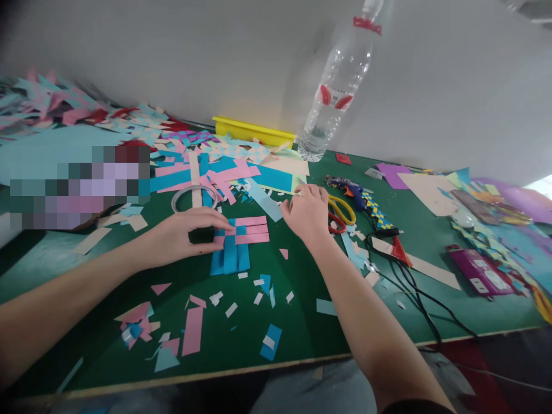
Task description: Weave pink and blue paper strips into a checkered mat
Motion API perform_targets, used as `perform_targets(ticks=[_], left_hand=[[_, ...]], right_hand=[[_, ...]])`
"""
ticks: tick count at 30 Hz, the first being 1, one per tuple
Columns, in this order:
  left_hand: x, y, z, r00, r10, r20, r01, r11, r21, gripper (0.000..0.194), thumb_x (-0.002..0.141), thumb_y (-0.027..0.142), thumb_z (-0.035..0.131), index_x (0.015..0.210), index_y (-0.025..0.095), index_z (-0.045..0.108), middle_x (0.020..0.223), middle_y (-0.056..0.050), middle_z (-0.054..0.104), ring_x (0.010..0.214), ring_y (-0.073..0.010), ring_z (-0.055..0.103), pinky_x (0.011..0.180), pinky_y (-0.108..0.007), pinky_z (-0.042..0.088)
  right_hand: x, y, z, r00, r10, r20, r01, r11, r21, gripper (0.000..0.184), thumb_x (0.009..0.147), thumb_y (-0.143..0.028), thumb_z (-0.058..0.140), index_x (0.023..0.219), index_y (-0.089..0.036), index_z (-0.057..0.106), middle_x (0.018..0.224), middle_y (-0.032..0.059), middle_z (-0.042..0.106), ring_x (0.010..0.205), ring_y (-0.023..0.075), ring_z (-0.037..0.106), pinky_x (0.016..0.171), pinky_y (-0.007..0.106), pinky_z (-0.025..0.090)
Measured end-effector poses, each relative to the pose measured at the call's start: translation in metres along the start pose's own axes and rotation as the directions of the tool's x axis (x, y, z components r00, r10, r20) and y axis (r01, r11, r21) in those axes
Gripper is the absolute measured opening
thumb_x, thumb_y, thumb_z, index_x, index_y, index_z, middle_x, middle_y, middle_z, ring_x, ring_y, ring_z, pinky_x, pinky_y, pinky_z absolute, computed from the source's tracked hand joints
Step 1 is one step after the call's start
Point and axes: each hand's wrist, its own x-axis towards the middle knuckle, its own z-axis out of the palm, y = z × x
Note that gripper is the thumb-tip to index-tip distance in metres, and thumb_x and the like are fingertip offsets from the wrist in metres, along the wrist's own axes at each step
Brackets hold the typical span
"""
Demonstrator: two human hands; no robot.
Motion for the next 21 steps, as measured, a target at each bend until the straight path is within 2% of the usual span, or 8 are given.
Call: perform_targets(ticks=[3,5,8,11,14,16,18,21], left_hand=[[0.001,-0.003,0.001,0.998,0.017,-0.055,-0.014,0.998,0.060,0.031,0.093,0.047,0.055,0.112,0.026,0.069,0.113,-0.006,0.068,0.107,-0.0239,0.061,0.097,-0.040,0.048],[0.001,-0.005,0.002,0.996,0.027,-0.091,-0.017,0.995,0.102,0.031,0.095,0.045,0.052,0.110,0.025,0.069,0.111,-0.006,0.069,0.106,-0.0239,0.061,0.096,-0.040,0.048],[0.001,-0.008,0.002,0.993,0.025,-0.118,-0.008,0.989,0.149,0.032,0.096,0.044,0.049,0.108,0.023,0.069,0.111,-0.008,0.069,0.108,-0.0243,0.060,0.094,-0.039,0.049],[0.001,-0.009,0.002,0.993,0.016,-0.117,0.006,0.983,0.181,0.034,0.096,0.044,0.049,0.110,0.021,0.069,0.113,-0.009,0.069,0.109,-0.0257,0.060,0.093,-0.041,0.050],[0.001,-0.008,0.002,0.994,0.032,-0.101,-0.012,0.981,0.194,0.034,0.093,0.046,0.055,0.112,0.021,0.069,0.115,-0.009,0.068,0.109,-0.0267,0.060,0.094,-0.042,0.050],[0.002,-0.007,0.002,0.996,0.058,-0.070,-0.044,0.982,0.182,0.035,0.091,0.047,0.059,0.112,0.022,0.070,0.116,-0.008,0.068,0.108,-0.0262,0.061,0.094,-0.041,0.050],[0.002,-0.006,0.003,0.996,0.076,-0.039,-0.068,0.984,0.165,0.037,0.089,0.050,0.060,0.113,0.023,0.070,0.117,-0.007,0.068,0.108,-0.0260,0.061,0.095,-0.040,0.049],[0.003,-0.006,0.005,0.997,0.076,-0.014,-0.073,0.985,0.155,0.039,0.088,0.053,0.060,0.113,0.024,0.070,0.121,-0.008,0.067,0.111,-0.0269,0.060,0.097,-0.042,0.048]], right_hand=[[-0.001,0.002,0.001,0.999,-0.043,-0.019,0.043,0.999,0.015,0.034,0.093,-0.029,0.048,0.073,-0.018,0.073,0.116,0.0121,0.066,0.114,0.0314,0.053,0.108,0.056,0.031],[-0.001,0.003,0.000,0.995,-0.073,-0.061,0.076,0.997,0.035,0.027,0.093,-0.020,0.047,0.091,-0.019,0.074,0.120,0.0111,0.064,0.116,0.0291,0.052,0.108,0.053,0.032],[-0.002,-0.002,-0.005,0.984,-0.099,-0.150,0.113,0.990,0.085,0.031,0.092,-0.013,0.045,0.112,-0.018,0.069,0.127,0.0117,0.061,0.120,0.0265,0.052,0.107,0.047,0.034],[-0.005,-0.017,-0.015,0.969,-0.171,-0.181,0.207,0.956,0.209,0.025,0.096,-0.019,0.045,0.104,-0.020,0.069,0.120,0.0086,0.066,0.115,0.0227,0.057,0.112,0.046,0.028],[-0.011,-0.035,-0.024,0.933,-0.339,-0.121,0.359,0.860,0.361,0.022,0.098,-0.027,0.048,0.103,-0.021,0.068,0.109,0.0061,0.071,0.107,0.0202,0.061,0.101,0.040,0.037],[-0.015,-0.044,-0.026,0.883,-0.461,-0.089,0.450,0.776,0.442,0.020,0.097,-0.029,0.051,0.100,-0.020,0.069,0.103,0.0050,0.073,0.101,0.0183,0.062,0.096,0.037,0.040],[-0.017,-0.049,-0.025,0.849,-0.523,-0.075,0.491,0.728,0.479,0.018,0.096,-0.029,0.054,0.096,-0.019,0.069,0.103,0.0050,0.073,0.099,0.0175,0.062,0.093,0.035,0.041],[-0.018,-0.051,-0.022,0.838,-0.544,-0.047,0.493,0.716,0.495,0.017,0.095,-0.028,0.055,0.094,-0.019,0.070,0.106,0.0060,0.073,0.101,0.0175,0.062,0.092,0.035,0.042]])
